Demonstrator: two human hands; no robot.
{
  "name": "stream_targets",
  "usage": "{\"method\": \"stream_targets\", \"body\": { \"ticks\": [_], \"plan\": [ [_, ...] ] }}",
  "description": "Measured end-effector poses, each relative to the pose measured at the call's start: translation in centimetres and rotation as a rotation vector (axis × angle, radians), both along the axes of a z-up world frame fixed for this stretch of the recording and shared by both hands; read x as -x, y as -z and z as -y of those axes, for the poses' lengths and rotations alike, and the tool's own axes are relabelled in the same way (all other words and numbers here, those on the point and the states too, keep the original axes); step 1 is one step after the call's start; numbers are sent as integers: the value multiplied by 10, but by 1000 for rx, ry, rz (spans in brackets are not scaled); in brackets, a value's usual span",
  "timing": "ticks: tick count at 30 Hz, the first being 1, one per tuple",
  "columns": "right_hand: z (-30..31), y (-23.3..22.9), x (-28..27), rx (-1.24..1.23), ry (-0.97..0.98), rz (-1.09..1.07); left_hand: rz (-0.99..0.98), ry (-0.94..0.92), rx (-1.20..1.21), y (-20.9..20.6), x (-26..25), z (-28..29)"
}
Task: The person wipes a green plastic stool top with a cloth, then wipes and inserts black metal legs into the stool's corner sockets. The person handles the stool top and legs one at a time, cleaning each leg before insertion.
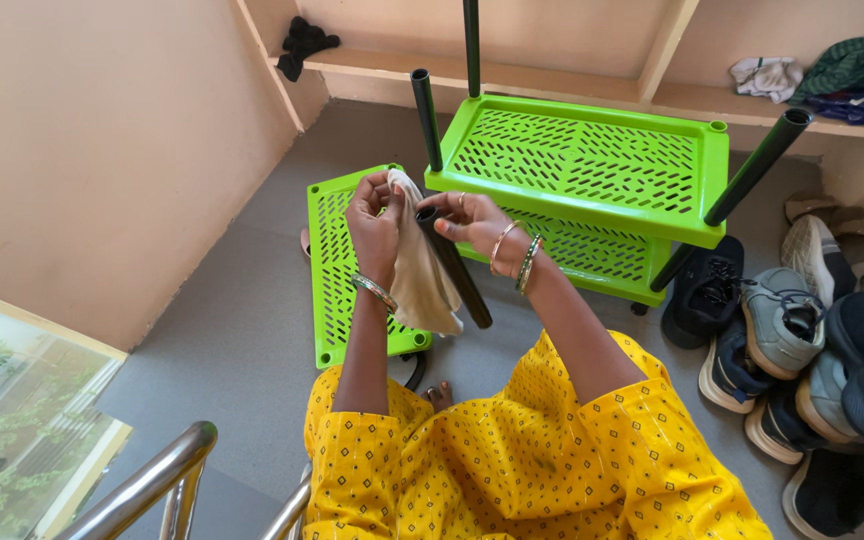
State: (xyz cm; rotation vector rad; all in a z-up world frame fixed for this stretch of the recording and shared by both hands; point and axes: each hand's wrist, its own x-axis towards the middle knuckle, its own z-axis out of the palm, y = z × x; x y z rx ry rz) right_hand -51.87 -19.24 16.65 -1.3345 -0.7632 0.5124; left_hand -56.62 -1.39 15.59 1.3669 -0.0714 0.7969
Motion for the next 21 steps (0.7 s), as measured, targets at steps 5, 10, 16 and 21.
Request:
{"method": "stream_targets", "body": {
  "ticks": [5,10,16,21],
  "plan": [
    [13,-2,-15,-168,170,-10,-285,128,-256,4,4,-2],
    [28,-2,-32,-340,274,-27,-705,98,-1039,12,10,4],
    [25,8,-31,-22,644,93,-499,218,-492,-1,13,-18],
    [13,10,-23,-55,540,110,-278,500,80,7,11,0]
  ]
}}
